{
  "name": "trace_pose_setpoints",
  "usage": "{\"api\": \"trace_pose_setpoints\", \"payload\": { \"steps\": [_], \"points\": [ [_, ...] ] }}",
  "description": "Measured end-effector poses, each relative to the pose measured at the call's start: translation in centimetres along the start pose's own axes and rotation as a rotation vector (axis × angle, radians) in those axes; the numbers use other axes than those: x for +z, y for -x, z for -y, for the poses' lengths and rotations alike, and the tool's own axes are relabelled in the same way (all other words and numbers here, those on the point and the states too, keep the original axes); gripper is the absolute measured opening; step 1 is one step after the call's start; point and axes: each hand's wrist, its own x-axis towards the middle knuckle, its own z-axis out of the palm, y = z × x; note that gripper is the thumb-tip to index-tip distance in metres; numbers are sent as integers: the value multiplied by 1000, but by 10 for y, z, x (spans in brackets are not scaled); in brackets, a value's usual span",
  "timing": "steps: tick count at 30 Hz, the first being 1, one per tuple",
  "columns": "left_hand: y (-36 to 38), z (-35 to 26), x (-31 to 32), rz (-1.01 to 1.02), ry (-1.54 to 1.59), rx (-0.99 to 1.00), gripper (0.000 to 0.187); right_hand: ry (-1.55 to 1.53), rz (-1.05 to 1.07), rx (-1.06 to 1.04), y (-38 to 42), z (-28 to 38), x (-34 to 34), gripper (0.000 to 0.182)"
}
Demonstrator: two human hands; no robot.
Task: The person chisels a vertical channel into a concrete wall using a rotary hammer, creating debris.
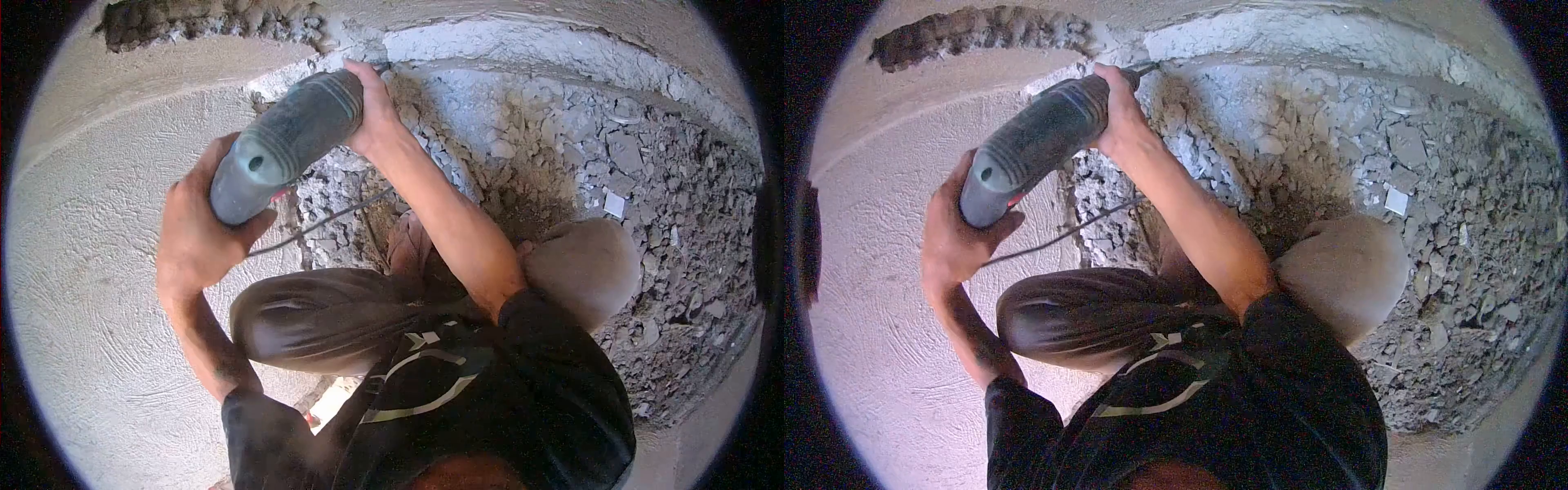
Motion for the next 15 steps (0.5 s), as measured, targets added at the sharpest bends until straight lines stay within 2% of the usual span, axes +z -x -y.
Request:
{"api": "trace_pose_setpoints", "payload": {
  "steps": [6,10,15],
  "points": [
    [8,13,5,4,99,-108,63,9,-36,-1,-17,-12,-2,38],
    [4,16,12,-7,97,-50,64,99,-126,-42,-6,-10,-3,38],
    [-3,6,14,-19,87,-31,62,60,-94,-47,-17,-1,-12,32]
  ]
}}
